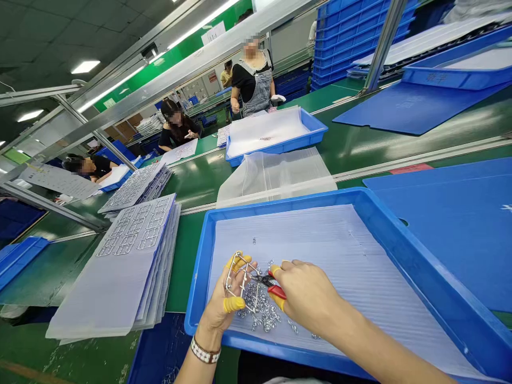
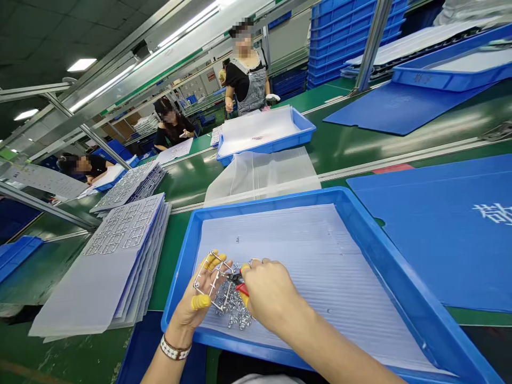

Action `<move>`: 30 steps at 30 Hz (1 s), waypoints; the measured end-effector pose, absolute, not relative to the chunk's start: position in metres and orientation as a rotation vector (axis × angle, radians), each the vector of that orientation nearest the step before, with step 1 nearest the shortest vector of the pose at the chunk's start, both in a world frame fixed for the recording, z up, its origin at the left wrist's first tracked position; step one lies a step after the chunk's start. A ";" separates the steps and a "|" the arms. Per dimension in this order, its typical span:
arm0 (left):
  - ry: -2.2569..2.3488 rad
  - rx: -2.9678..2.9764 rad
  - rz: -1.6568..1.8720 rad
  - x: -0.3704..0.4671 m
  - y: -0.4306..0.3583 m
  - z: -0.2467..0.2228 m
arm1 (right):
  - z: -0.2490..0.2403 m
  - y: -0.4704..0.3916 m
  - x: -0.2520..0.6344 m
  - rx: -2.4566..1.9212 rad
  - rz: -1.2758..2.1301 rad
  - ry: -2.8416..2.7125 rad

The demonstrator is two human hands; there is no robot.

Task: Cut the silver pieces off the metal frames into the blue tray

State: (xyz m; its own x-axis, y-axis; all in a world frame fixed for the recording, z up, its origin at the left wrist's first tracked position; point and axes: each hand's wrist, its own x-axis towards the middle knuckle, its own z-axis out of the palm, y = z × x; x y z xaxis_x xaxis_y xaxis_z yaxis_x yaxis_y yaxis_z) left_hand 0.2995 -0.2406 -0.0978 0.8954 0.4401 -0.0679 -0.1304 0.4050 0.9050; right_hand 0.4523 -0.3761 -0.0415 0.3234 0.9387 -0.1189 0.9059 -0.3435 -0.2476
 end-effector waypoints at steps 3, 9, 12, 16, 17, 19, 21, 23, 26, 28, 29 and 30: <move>0.319 1.097 0.352 0.299 -0.243 -0.093 | -0.041 -0.373 0.452 -2.451 0.375 -1.713; 0.306 1.094 0.349 0.301 -0.244 -0.089 | -0.042 -0.371 0.452 -2.451 0.389 -1.718; 0.304 1.099 0.357 0.302 -0.244 -0.090 | -0.043 -0.370 0.452 -2.445 0.383 -1.725; 0.316 1.109 0.360 0.301 -0.244 -0.093 | -0.044 -0.369 0.453 -2.435 0.386 -1.731; 0.318 1.113 0.357 0.301 -0.244 -0.094 | -0.045 -0.369 0.453 -2.431 0.384 -1.731; 0.320 1.123 0.347 0.300 -0.244 -0.096 | -0.046 -0.369 0.453 -2.424 0.379 -1.732; 0.315 1.135 0.336 0.299 -0.243 -0.096 | -0.046 -0.370 0.454 -2.423 0.377 -1.734; 0.309 1.151 0.320 0.299 -0.242 -0.097 | -0.046 -0.370 0.453 -2.432 0.381 -1.741; 0.308 1.165 0.305 0.300 -0.243 -0.097 | -0.047 -0.369 0.453 -2.437 0.378 -1.753; 0.313 1.159 0.313 0.300 -0.244 -0.096 | -0.047 -0.369 0.453 -2.445 0.377 -1.746; 0.315 1.148 0.322 0.300 -0.244 -0.095 | -0.048 -0.370 0.454 -2.456 0.380 -1.736; 0.316 1.126 0.332 0.300 -0.244 -0.095 | -0.048 -0.371 0.455 -2.469 0.382 -1.724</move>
State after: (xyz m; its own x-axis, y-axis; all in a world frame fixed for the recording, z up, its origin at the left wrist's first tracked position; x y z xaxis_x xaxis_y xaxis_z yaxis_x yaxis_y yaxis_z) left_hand 0.2997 -0.2435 -0.0946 0.9074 0.4129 -0.0791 -0.0985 0.3917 0.9148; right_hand 0.4550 -0.3709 -0.0480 0.3252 0.9346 -0.1439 0.9079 -0.3511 -0.2291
